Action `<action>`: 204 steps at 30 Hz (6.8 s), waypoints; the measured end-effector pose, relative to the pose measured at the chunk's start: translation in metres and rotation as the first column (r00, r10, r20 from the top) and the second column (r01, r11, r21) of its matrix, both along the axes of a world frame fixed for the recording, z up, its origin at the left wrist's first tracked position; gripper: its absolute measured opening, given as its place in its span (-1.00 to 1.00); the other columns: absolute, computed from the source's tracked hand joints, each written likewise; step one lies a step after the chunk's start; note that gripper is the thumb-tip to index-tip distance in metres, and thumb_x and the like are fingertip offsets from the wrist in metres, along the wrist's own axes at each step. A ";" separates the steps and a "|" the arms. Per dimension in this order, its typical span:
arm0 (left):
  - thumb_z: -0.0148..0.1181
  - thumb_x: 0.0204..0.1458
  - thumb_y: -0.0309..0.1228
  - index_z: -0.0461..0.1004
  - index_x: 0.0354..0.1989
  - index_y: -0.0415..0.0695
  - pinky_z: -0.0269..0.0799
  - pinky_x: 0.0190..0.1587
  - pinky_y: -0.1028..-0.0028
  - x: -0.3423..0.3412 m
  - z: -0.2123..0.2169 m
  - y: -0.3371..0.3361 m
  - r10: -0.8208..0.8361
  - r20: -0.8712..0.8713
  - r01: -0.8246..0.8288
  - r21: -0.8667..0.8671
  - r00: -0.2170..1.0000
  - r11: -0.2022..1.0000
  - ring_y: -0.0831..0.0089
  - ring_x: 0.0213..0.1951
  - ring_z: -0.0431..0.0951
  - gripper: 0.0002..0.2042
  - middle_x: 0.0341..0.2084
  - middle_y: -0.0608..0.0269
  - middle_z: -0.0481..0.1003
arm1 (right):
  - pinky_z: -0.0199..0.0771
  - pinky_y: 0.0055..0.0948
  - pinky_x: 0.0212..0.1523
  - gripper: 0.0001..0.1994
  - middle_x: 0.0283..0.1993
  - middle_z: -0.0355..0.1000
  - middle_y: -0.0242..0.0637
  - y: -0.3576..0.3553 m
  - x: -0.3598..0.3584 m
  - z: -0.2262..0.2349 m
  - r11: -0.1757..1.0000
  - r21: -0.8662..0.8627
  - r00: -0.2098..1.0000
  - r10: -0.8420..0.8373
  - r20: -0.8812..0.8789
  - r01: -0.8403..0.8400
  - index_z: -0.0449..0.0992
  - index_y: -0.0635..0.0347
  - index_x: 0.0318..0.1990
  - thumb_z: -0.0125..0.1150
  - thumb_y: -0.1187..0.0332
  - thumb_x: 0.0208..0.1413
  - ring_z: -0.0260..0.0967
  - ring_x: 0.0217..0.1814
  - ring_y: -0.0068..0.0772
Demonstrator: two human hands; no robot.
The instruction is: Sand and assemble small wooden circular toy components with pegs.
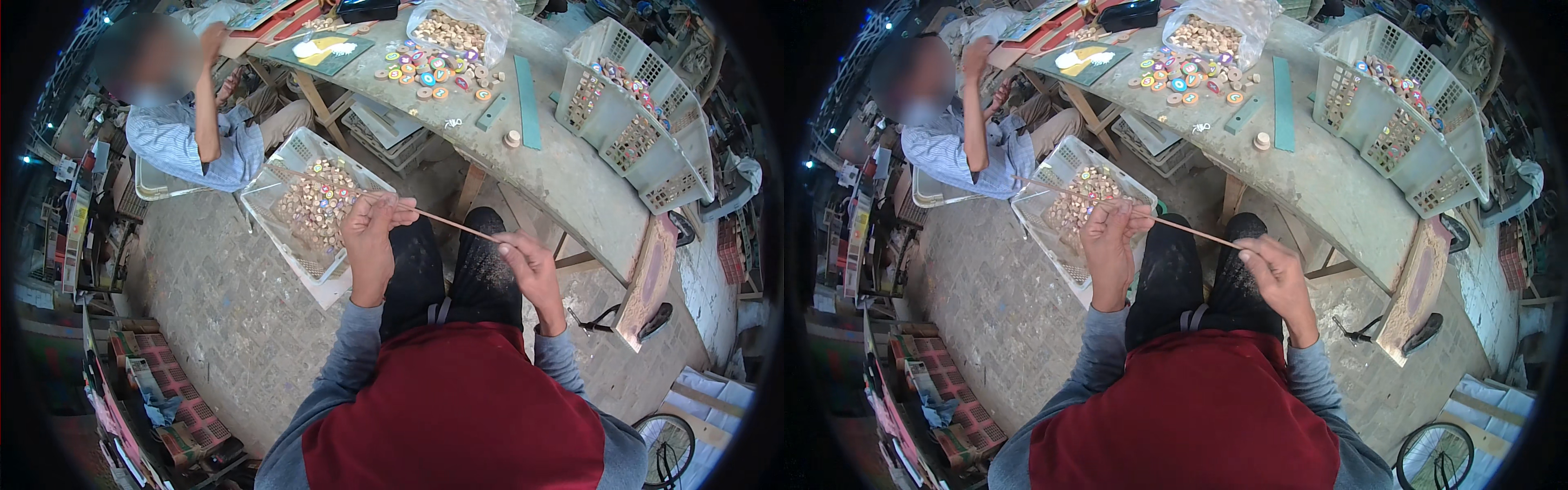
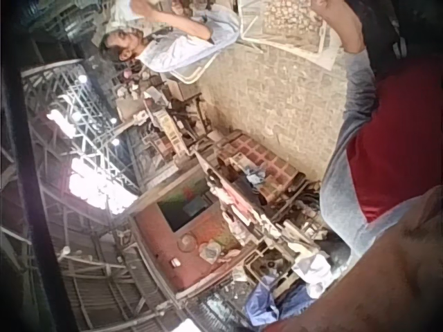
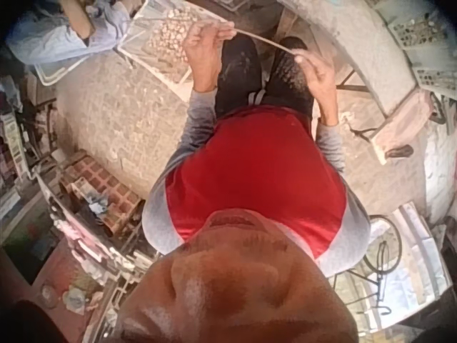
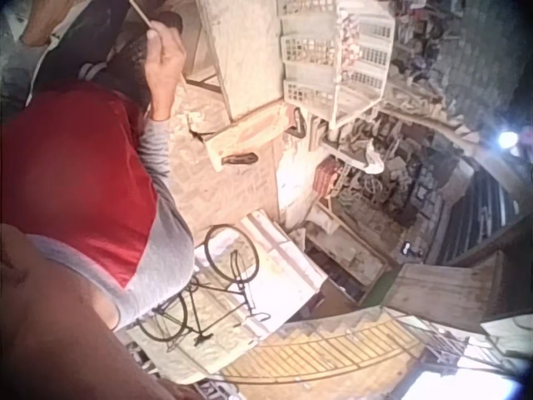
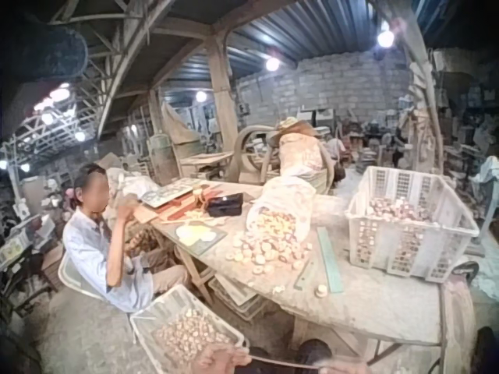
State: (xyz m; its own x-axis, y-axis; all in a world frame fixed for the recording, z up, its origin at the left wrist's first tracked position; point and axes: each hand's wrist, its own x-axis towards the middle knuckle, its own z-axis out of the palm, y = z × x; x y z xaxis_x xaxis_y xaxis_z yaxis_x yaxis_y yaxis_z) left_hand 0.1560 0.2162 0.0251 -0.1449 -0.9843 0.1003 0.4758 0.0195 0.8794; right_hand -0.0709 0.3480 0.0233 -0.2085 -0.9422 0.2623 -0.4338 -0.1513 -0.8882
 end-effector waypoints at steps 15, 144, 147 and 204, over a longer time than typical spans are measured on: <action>0.04 0.33 -0.51 0.48 -0.20 -0.38 0.61 -0.18 0.42 -0.011 0.006 0.014 -0.014 0.240 0.061 -0.189 0.971 0.980 0.34 -0.35 0.68 -0.84 -0.29 -0.11 0.64 | 0.45 -0.29 -0.38 -0.81 -0.42 0.49 -0.05 -0.007 0.020 -0.035 0.999 -0.015 0.998 -0.044 -0.039 0.044 0.60 0.30 -0.22 0.06 0.54 0.07 0.48 -0.45 -0.11; 0.21 0.15 -0.70 0.37 0.21 -0.39 0.56 0.03 0.44 -0.063 0.077 0.032 -0.408 0.122 0.422 -0.387 0.905 0.820 0.34 0.01 0.59 -0.58 -0.02 0.12 0.47 | 0.60 -0.39 -0.07 -0.87 -0.08 0.58 -0.04 -0.016 0.021 0.082 0.858 -0.455 0.733 0.148 0.664 0.239 0.42 0.34 -0.02 0.06 0.50 0.36 0.60 -0.05 -0.26; 0.23 0.15 -0.69 0.37 0.21 -0.38 0.56 0.01 0.44 -0.063 0.075 0.032 -0.401 0.143 0.423 -0.410 0.905 0.808 0.35 0.00 0.60 -0.58 -0.02 0.11 0.47 | 0.60 -0.41 -0.06 -0.88 -0.08 0.58 -0.06 -0.016 0.022 0.082 0.858 -0.458 0.757 0.134 0.639 0.235 0.42 0.35 -0.04 0.08 0.51 0.35 0.60 -0.05 -0.30; 0.48 -0.13 -0.59 0.54 0.02 -0.11 0.47 -0.17 0.35 -0.066 0.067 0.037 0.312 0.453 0.168 -0.750 0.835 0.640 0.25 -0.12 0.51 -0.54 -0.08 0.15 0.41 | 0.60 -0.48 -0.07 -0.89 -0.16 0.64 -0.12 -0.016 0.043 0.065 0.822 -0.512 0.945 -0.090 0.316 0.250 0.52 0.39 -0.12 0.22 0.62 0.22 0.61 -0.13 -0.46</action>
